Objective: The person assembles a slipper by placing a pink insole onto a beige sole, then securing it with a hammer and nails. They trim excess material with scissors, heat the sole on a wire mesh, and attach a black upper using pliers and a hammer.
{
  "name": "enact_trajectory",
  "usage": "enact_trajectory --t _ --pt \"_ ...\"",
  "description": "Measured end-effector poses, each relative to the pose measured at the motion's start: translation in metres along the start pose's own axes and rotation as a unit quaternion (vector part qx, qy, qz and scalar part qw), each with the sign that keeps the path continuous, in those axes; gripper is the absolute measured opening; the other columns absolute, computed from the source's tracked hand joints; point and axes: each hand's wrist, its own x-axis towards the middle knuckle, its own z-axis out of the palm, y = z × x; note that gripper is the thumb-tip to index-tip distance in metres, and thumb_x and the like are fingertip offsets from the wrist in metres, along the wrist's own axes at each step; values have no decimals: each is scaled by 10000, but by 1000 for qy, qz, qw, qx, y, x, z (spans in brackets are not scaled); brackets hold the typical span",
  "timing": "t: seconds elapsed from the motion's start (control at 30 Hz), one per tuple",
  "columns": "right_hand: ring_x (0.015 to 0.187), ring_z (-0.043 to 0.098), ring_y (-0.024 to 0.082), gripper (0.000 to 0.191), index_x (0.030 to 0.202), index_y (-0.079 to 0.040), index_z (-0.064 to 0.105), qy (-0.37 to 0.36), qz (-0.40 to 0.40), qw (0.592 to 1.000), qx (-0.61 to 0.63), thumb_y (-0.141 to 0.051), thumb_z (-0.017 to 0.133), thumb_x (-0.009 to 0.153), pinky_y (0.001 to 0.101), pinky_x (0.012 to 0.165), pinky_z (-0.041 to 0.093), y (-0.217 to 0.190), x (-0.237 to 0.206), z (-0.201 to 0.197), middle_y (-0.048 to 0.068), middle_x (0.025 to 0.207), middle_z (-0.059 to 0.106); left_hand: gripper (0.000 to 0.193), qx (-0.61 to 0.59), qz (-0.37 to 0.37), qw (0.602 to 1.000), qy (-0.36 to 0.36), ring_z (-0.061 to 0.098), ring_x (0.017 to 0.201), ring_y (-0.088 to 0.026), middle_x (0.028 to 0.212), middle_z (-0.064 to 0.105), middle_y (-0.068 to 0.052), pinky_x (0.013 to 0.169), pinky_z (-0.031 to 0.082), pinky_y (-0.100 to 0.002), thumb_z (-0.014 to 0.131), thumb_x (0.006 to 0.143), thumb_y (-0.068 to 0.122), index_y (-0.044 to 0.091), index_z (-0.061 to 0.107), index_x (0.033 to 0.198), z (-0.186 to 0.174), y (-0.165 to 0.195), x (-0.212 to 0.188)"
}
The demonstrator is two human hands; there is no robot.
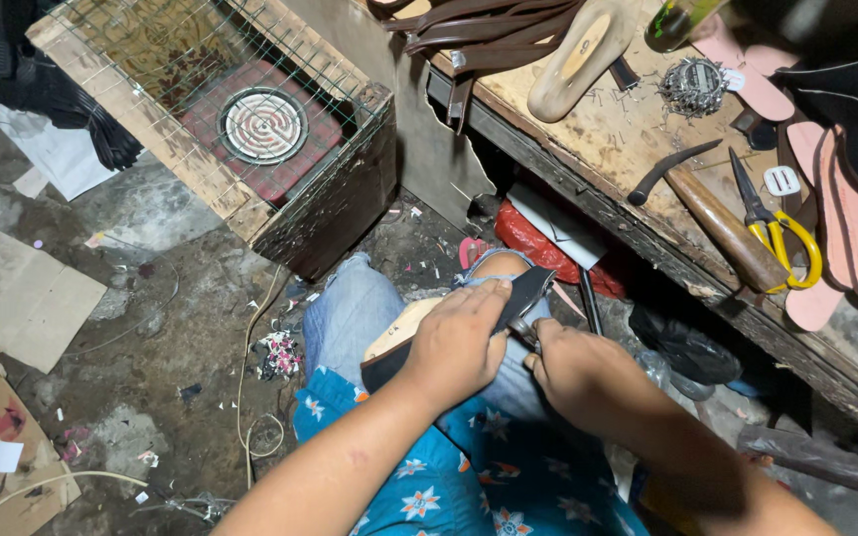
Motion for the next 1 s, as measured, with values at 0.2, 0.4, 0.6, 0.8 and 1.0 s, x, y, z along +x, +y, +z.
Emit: enact_trajectory --t 0.2,0.4,0.6,0.8,1.0 --pt "873 677 443 336 1083 -29 564 156 -30 985 61 -291 631 884 525 786 516 17 19 41 245 870 702 506 -104 -67 990 -73 664 1114 -387 1209 695 -211 948 520 -450 735 808 195 8 631 1267 -5 -20 10" --pt "861 680 421 305 1074 -44 569 243 -74 965 70 -270 644 883 516 768 523 28 49 59 219 886 709 511 -181 -102 971 -116 693 1068 -395 1135 720 -214 906 555 -439 769 786 250 43 671 1243 -10 -44 30" --pt "869 696 401 261 999 -37 552 106 -14 994 -1 -275 590 899 514 777 532 22 20 45 201 850 712 598 -191 -53 971 -137 662 1131 -405 1222 688 -253 960 521 -431 756 815 240 10 601 1345 -5 -44 19" --pt "854 700 405 270 1045 -33 550 35 22 999 -29 -273 551 921 500 829 534 17 24 38 201 831 708 566 -454 -192 844 -210 631 1119 -413 1242 676 -269 971 518 -417 671 913 267 7 577 1407 9 -52 25" --pt "882 684 437 297 1041 -33 560 62 -31 997 30 -296 592 907 520 811 512 27 22 36 228 879 705 490 -214 -93 961 -152 677 1099 -400 1170 701 -266 955 530 -432 615 918 314 -28 653 1268 8 -49 23"
